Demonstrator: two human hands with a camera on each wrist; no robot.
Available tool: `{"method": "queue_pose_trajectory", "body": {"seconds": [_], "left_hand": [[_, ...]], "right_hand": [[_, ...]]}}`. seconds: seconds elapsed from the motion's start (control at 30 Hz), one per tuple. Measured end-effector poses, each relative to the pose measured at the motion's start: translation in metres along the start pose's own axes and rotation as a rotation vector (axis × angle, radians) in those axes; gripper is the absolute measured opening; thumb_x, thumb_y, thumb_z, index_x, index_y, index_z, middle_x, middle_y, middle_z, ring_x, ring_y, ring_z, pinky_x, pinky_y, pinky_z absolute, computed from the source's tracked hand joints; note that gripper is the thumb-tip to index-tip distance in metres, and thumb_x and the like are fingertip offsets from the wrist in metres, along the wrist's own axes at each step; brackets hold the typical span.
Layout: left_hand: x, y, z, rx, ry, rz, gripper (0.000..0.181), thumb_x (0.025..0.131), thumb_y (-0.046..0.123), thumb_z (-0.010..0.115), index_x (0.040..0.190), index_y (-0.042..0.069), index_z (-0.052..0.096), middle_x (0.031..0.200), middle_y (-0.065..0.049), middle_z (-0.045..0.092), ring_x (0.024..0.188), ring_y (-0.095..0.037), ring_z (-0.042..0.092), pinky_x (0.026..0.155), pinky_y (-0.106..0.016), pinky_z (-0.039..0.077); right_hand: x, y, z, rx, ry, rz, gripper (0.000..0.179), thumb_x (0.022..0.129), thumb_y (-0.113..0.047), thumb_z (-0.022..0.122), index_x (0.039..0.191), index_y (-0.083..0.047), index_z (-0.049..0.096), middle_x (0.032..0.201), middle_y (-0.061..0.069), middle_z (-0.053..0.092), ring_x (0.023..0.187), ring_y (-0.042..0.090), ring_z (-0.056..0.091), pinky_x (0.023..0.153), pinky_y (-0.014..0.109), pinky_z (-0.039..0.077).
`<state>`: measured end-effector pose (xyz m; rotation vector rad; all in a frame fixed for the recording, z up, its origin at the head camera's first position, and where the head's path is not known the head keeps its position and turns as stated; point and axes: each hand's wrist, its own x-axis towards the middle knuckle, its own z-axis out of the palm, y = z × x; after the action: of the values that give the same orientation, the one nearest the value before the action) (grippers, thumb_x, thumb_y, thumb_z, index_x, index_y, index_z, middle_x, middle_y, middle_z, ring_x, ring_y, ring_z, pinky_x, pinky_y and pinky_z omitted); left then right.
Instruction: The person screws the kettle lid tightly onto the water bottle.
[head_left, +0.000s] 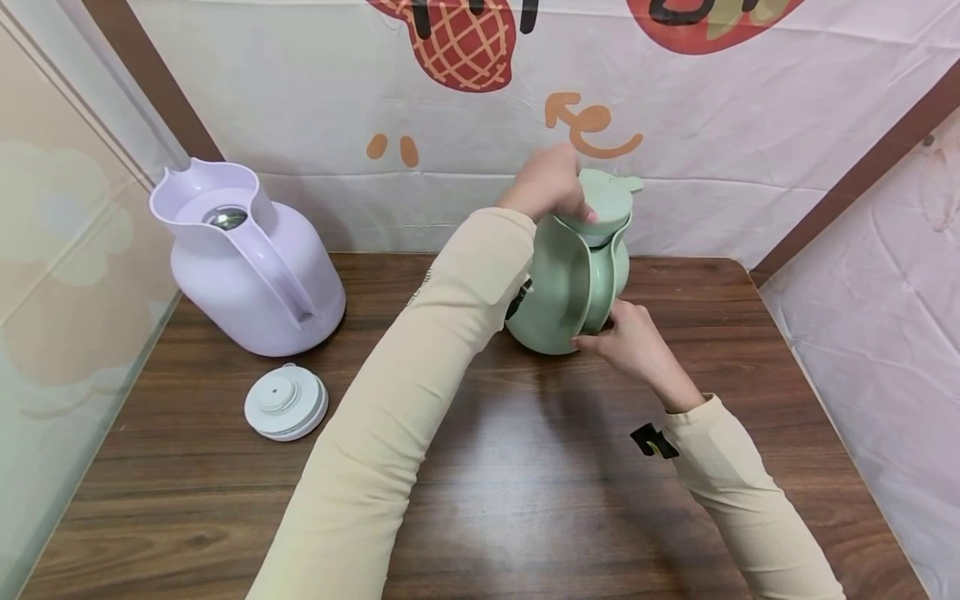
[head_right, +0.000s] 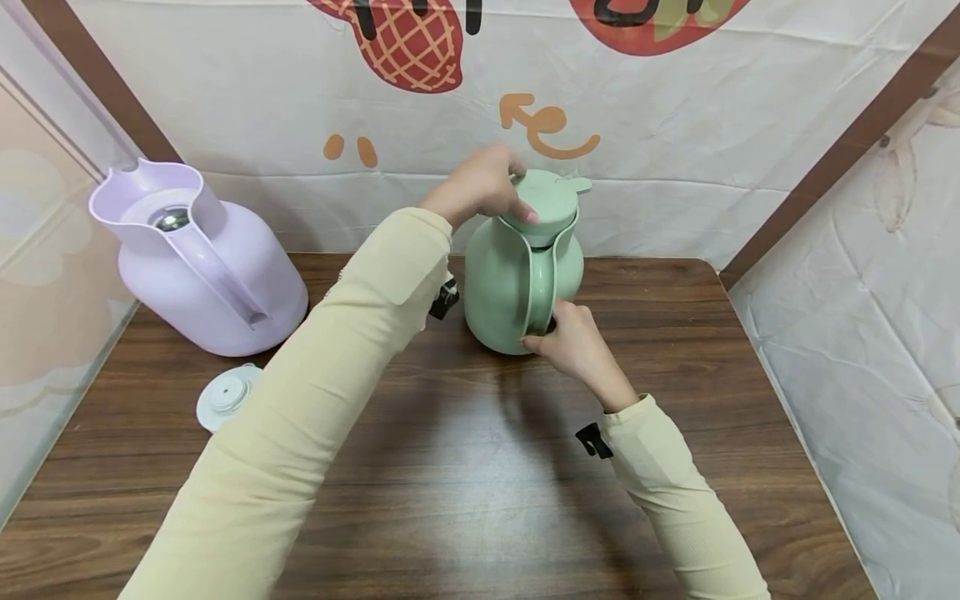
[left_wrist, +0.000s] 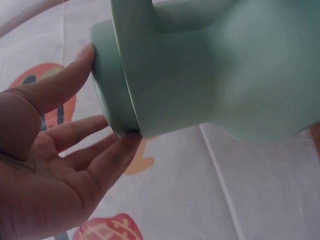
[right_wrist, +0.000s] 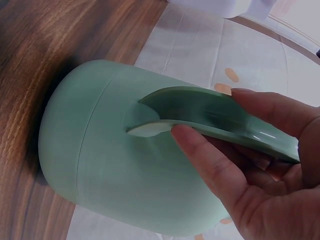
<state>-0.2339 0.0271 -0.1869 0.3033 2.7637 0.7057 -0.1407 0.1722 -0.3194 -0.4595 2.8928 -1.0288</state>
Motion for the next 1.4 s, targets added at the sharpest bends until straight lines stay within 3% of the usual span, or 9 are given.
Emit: {"method": "queue_pose_trajectory", "body": {"seconds": [0.2,0.37,0.53,0.63,0.73,0.83,1.03,1.4], "left_hand": [[0.002,-0.008,-0.003,-0.041,-0.01,0.027,0.029,0.076,0.025,0.074,0.086,0.008,0.052,0.078,-0.001,0.04,0.077,-0.014,0.039,0.065,-0.023,0.033],[0.002,-0.009,-0.004,-0.047,0.012,0.03,0.035,0.077,0.022,0.074,0.07,0.009,0.042,0.067,0.0,0.028,0.066,-0.013,0.031,0.059,-0.023,0.028],[-0.006,-0.004,-0.003,-0.045,0.047,0.028,0.03,0.077,0.026,0.074,0.078,0.008,0.05,0.07,0.001,0.036,0.068,-0.011,0.034,0.061,-0.022,0.03],[-0.009,0.002,-0.002,0.016,0.069,0.019,0.034,0.076,0.032,0.073,0.091,0.009,0.054,0.078,0.002,0.042,0.075,-0.012,0.038,0.065,-0.022,0.032],[-0.011,0.008,0.001,0.078,0.081,-0.006,0.049,0.075,0.037,0.073,0.113,0.012,0.054,0.101,0.002,0.053,0.091,-0.013,0.043,0.074,-0.023,0.036],[-0.011,0.013,0.004,0.087,0.089,-0.04,0.059,0.073,0.04,0.074,0.122,0.016,0.052,0.116,0.0,0.053,0.103,-0.015,0.045,0.079,-0.026,0.04],[-0.008,0.015,0.009,0.055,0.12,-0.08,0.055,0.073,0.036,0.075,0.12,0.02,0.054,0.116,0.0,0.053,0.108,-0.019,0.047,0.077,-0.032,0.044],[-0.003,0.004,0.006,0.023,0.116,-0.015,0.054,0.071,0.029,0.078,0.117,0.011,0.054,0.109,-0.001,0.055,0.094,-0.014,0.046,0.079,-0.024,0.039]], "right_hand": [[0.0,0.0,0.0,0.007,-0.004,0.002,0.027,0.074,-0.012,0.073,0.097,-0.001,0.064,0.085,0.012,0.065,0.069,0.022,0.059,0.062,0.036,0.045],[0.0,0.0,0.0,0.002,-0.003,0.001,0.027,0.074,-0.012,0.073,0.097,-0.001,0.064,0.086,0.013,0.065,0.07,0.022,0.059,0.062,0.037,0.045],[0.0,0.0,0.001,-0.002,-0.002,-0.001,0.027,0.074,-0.012,0.073,0.097,-0.001,0.064,0.087,0.013,0.065,0.072,0.023,0.059,0.064,0.038,0.045],[0.0,0.001,0.0,-0.003,-0.004,-0.001,0.027,0.074,-0.012,0.073,0.097,-0.001,0.064,0.087,0.013,0.065,0.072,0.023,0.059,0.064,0.038,0.046],[0.0,0.0,0.0,0.0,-0.005,0.0,0.026,0.074,-0.012,0.073,0.097,-0.002,0.064,0.086,0.012,0.065,0.071,0.023,0.059,0.064,0.038,0.045],[0.0,0.0,0.001,0.003,-0.002,-0.004,0.025,0.074,-0.011,0.073,0.096,-0.002,0.064,0.085,0.012,0.065,0.071,0.023,0.059,0.064,0.038,0.045],[0.0,0.0,0.001,0.006,0.0,-0.004,0.024,0.073,-0.011,0.073,0.094,-0.002,0.064,0.083,0.012,0.065,0.07,0.023,0.059,0.064,0.038,0.046],[0.0,0.0,0.001,0.004,0.002,0.006,0.026,0.074,-0.011,0.073,0.096,-0.002,0.064,0.085,0.012,0.065,0.07,0.024,0.059,0.063,0.038,0.045]]}}
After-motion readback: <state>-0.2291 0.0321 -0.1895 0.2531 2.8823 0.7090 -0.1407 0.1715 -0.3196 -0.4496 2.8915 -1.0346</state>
